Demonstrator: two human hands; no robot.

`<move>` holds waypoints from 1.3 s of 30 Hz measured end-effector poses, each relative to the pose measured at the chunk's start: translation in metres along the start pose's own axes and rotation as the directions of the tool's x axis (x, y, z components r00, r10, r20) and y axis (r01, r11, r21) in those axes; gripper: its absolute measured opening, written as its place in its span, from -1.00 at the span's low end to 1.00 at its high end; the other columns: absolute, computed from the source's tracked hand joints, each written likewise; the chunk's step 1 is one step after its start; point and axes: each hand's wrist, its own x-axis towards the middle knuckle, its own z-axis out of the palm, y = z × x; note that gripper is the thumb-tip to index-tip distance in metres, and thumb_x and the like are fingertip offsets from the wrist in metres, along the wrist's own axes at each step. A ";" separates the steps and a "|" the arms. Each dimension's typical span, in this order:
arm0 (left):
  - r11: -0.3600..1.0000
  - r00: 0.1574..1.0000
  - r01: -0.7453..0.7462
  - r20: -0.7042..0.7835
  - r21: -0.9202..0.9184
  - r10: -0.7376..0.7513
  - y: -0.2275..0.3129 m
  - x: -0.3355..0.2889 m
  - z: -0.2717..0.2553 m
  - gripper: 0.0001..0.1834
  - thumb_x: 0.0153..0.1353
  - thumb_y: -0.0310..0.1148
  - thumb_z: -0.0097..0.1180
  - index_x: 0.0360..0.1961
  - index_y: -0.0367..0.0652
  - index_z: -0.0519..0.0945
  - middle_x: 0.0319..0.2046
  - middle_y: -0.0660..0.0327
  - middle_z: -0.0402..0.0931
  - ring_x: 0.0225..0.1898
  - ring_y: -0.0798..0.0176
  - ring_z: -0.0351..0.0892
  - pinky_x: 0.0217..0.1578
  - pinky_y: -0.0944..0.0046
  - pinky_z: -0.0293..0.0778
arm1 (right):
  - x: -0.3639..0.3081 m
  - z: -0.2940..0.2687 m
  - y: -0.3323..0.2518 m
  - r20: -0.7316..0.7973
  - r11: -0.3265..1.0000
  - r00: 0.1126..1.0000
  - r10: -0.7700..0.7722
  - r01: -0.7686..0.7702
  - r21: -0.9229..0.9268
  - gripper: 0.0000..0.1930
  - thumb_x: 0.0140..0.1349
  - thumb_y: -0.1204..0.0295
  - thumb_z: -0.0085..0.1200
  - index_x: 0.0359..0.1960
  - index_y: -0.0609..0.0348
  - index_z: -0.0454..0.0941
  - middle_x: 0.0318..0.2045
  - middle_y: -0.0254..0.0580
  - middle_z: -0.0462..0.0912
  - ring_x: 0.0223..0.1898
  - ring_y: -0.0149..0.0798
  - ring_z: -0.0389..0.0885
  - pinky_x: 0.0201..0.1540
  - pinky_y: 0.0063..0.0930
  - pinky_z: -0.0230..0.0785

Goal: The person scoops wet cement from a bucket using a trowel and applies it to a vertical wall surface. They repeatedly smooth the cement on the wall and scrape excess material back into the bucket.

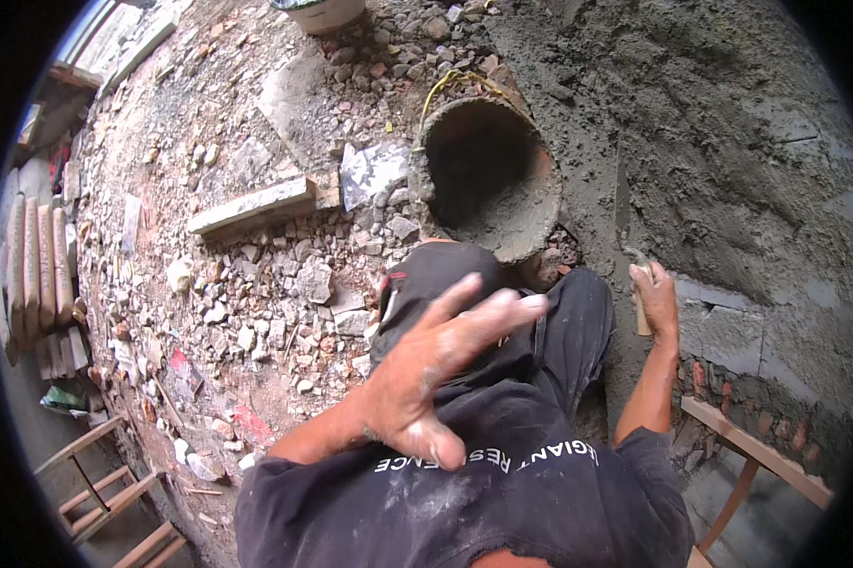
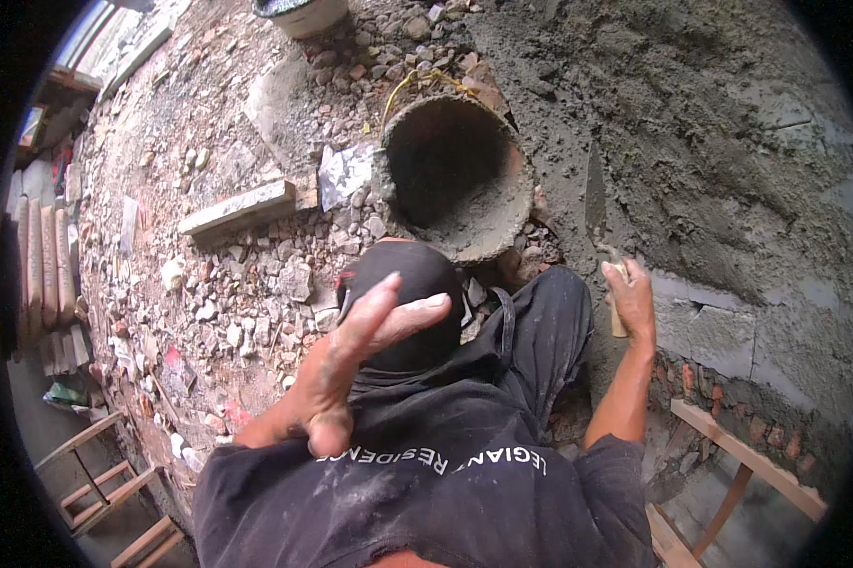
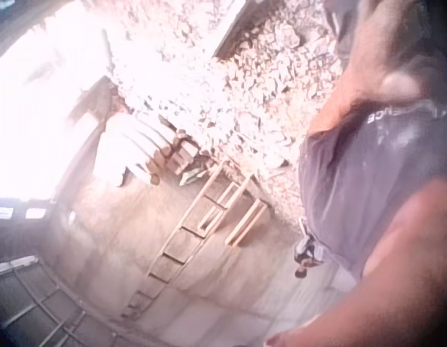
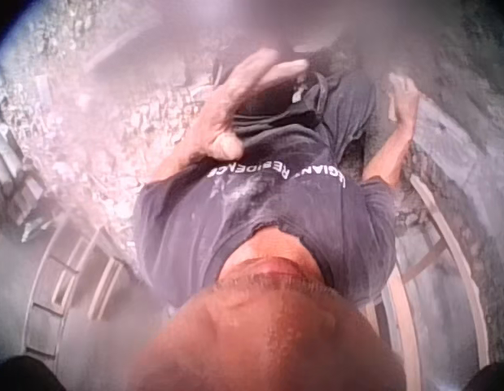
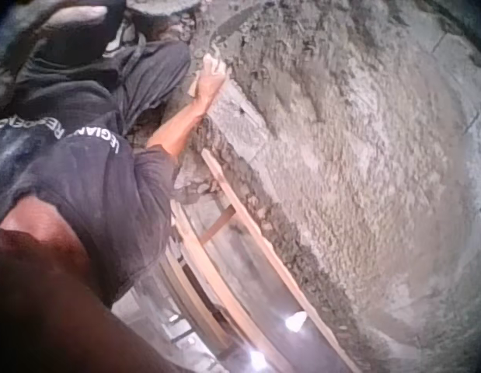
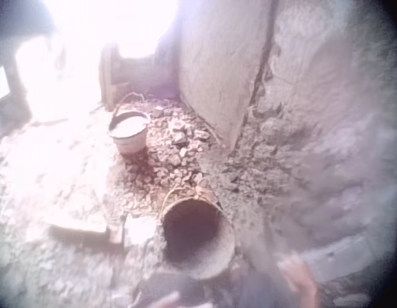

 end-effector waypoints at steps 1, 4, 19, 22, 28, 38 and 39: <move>0.997 0.997 -0.066 0.038 -0.039 0.068 0.002 0.009 -0.008 -0.09 0.13 0.33 -0.11 0.16 -0.35 0.31 0.12 -0.13 0.34 0.15 -0.04 0.36 0.23 -0.05 0.03 | 0.002 0.002 0.004 0.006 0.999 0.999 -0.051 0.051 -0.001 -0.68 0.19 0.20 0.11 -0.23 0.22 0.49 -0.55 -0.44 0.44 -0.57 -0.53 0.38 -0.54 -0.58 0.29; 0.923 0.980 -0.192 -0.018 -0.334 0.197 0.001 0.030 -0.016 -0.28 0.22 0.18 -0.11 0.00 -0.38 0.47 -0.05 -0.10 0.45 0.01 -0.01 0.44 0.09 0.00 0.21 | -0.008 0.006 -0.004 -0.044 0.999 0.999 0.023 -0.022 0.029 -0.67 0.19 0.19 0.10 -0.22 0.22 0.49 -0.55 -0.41 0.44 -0.56 -0.51 0.40 -0.55 -0.57 0.30; 0.791 0.928 -0.329 -0.331 -0.516 0.170 0.071 0.047 0.037 -0.64 0.26 -0.17 -0.01 -0.30 -0.34 0.52 -0.50 0.06 0.53 -0.44 0.16 0.51 -0.29 0.13 0.37 | -0.025 0.040 0.033 0.034 0.983 0.994 0.106 -0.110 0.150 -0.60 0.14 0.12 0.13 -0.20 0.23 0.47 -0.56 -0.36 0.43 -0.59 -0.48 0.43 -0.53 -0.56 0.36; 0.795 0.938 -0.286 -0.324 -0.535 0.119 0.058 0.063 0.033 -0.68 0.27 -0.21 0.00 -0.34 -0.33 0.53 -0.55 0.08 0.54 -0.50 0.18 0.51 -0.34 0.15 0.39 | -0.030 0.021 0.038 -0.024 0.969 0.979 0.201 -0.195 0.154 -0.62 0.14 0.16 0.17 -0.22 0.24 0.47 -0.53 -0.34 0.47 -0.54 -0.48 0.46 -0.51 -0.56 0.38; 0.963 0.946 -0.158 0.245 -0.220 0.212 0.041 0.050 0.039 -0.66 0.26 -0.21 -0.02 -0.32 -0.35 0.53 -0.52 0.08 0.54 -0.47 0.20 0.51 -0.34 0.18 0.40 | -0.015 0.029 0.036 -0.013 0.991 0.993 0.117 -0.116 0.074 -0.58 0.13 0.13 0.18 -0.21 0.27 0.48 -0.50 -0.32 0.51 -0.55 -0.46 0.47 -0.47 -0.50 0.38; 0.963 0.810 -0.253 0.524 -0.093 0.264 0.035 0.045 0.041 -0.64 0.24 -0.21 -0.06 -0.30 -0.37 0.53 -0.47 0.09 0.54 -0.43 0.22 0.51 -0.34 0.23 0.42 | -0.039 0.032 0.030 -0.034 0.967 0.971 0.236 -0.231 0.109 -0.56 0.16 0.20 0.15 -0.09 0.31 0.46 -0.49 -0.35 0.50 -0.56 -0.52 0.44 -0.57 -0.59 0.33; 0.965 0.829 -0.249 0.496 -0.087 0.259 0.032 0.040 0.028 -0.64 0.24 -0.20 -0.06 -0.29 -0.37 0.53 -0.46 0.09 0.54 -0.42 0.22 0.51 -0.34 0.24 0.42 | -0.040 0.034 0.028 -0.057 0.973 0.972 0.228 -0.226 0.051 -0.60 0.17 0.21 0.12 -0.10 0.28 0.47 -0.50 -0.37 0.48 -0.52 -0.52 0.45 -0.55 -0.60 0.32</move>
